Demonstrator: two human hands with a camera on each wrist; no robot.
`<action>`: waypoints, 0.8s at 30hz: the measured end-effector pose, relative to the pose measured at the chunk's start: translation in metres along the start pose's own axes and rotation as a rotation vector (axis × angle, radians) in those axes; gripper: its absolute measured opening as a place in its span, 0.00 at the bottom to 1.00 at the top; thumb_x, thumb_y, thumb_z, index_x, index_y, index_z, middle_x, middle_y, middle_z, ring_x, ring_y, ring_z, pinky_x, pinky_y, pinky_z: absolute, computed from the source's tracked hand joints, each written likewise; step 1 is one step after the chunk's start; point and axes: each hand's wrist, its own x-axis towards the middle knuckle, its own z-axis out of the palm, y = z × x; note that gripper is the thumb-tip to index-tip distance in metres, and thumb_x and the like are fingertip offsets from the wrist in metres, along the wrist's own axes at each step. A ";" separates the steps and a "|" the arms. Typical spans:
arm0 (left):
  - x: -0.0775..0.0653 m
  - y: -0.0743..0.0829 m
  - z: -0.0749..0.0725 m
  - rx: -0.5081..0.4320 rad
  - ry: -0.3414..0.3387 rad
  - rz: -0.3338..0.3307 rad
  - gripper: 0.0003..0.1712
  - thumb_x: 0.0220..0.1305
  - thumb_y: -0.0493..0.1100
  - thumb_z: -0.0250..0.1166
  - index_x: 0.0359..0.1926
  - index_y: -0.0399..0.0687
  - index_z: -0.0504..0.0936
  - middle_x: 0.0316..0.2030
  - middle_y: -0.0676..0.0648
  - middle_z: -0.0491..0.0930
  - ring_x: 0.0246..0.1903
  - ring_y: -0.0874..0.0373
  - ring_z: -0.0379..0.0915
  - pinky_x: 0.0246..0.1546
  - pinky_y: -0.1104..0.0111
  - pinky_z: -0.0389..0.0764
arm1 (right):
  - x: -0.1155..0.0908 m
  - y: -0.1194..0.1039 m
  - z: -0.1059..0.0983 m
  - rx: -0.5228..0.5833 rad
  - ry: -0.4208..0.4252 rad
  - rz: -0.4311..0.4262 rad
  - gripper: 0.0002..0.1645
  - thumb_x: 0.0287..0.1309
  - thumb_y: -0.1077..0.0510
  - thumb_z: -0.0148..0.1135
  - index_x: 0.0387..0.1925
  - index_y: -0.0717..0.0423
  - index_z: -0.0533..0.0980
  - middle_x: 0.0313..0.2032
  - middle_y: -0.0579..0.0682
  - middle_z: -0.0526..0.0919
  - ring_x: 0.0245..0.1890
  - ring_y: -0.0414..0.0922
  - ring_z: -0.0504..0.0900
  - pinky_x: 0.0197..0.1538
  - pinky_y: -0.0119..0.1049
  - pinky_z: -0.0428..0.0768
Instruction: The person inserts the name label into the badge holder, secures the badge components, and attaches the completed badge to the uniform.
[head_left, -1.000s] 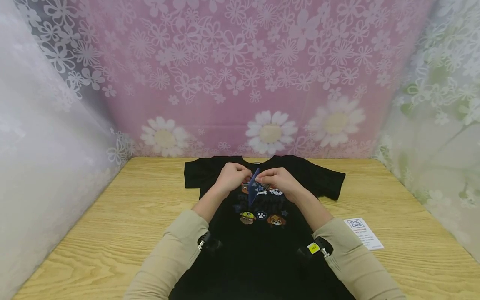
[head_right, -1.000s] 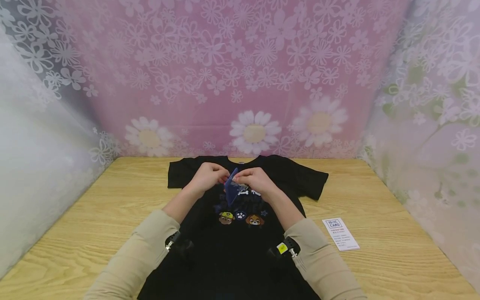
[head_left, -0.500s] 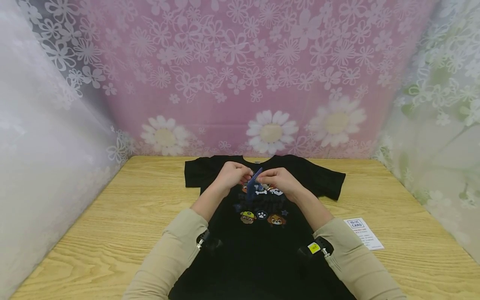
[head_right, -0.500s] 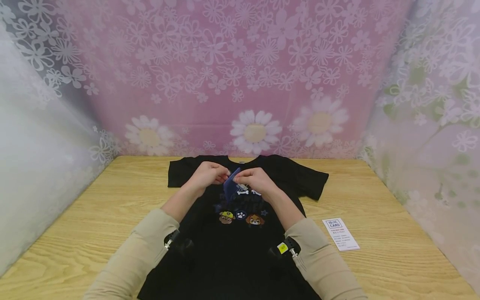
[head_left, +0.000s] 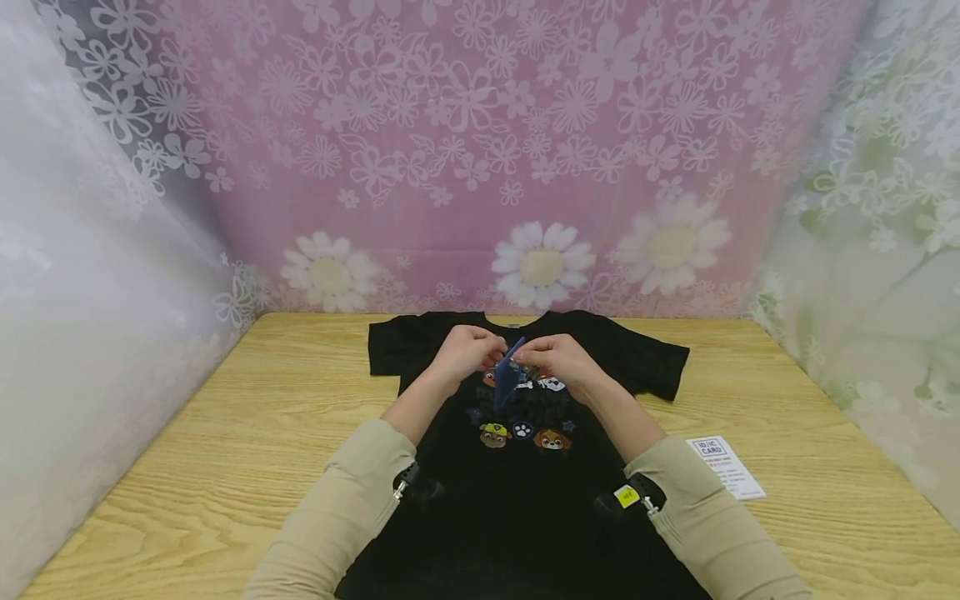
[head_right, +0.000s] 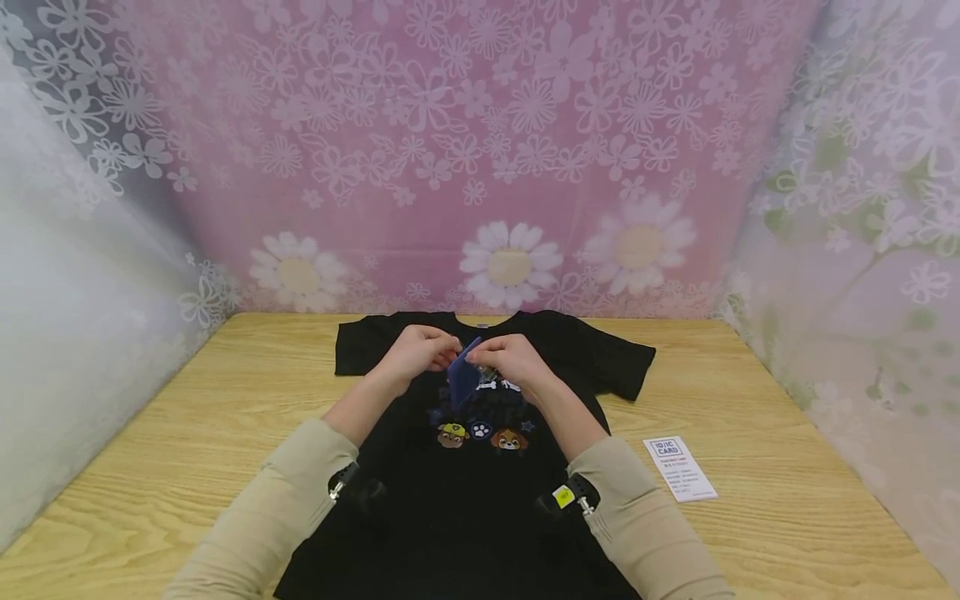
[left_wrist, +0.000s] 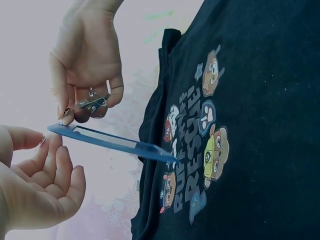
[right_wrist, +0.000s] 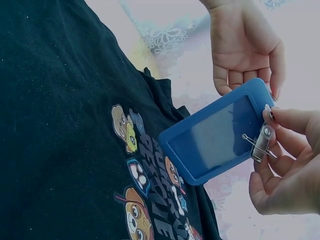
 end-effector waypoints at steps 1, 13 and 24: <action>0.000 0.000 0.000 0.008 0.000 0.010 0.13 0.65 0.41 0.57 0.35 0.35 0.83 0.27 0.46 0.78 0.34 0.46 0.76 0.33 0.68 0.77 | 0.000 0.000 0.000 0.006 0.003 0.001 0.18 0.60 0.60 0.57 0.42 0.75 0.77 0.34 0.50 0.80 0.38 0.52 0.76 0.40 0.37 0.75; -0.004 -0.001 0.001 0.235 -0.043 0.111 0.13 0.64 0.45 0.60 0.38 0.40 0.84 0.36 0.47 0.79 0.30 0.56 0.76 0.29 0.68 0.77 | 0.001 0.001 -0.003 -0.015 0.041 0.034 0.18 0.61 0.57 0.56 0.43 0.71 0.78 0.39 0.52 0.78 0.36 0.46 0.74 0.41 0.41 0.75; -0.004 -0.003 0.005 0.352 -0.069 0.145 0.10 0.60 0.41 0.63 0.38 0.39 0.84 0.33 0.46 0.81 0.22 0.60 0.79 0.25 0.70 0.79 | 0.000 0.001 -0.003 0.002 0.039 0.037 0.17 0.61 0.57 0.58 0.41 0.69 0.79 0.34 0.48 0.78 0.31 0.44 0.72 0.37 0.37 0.75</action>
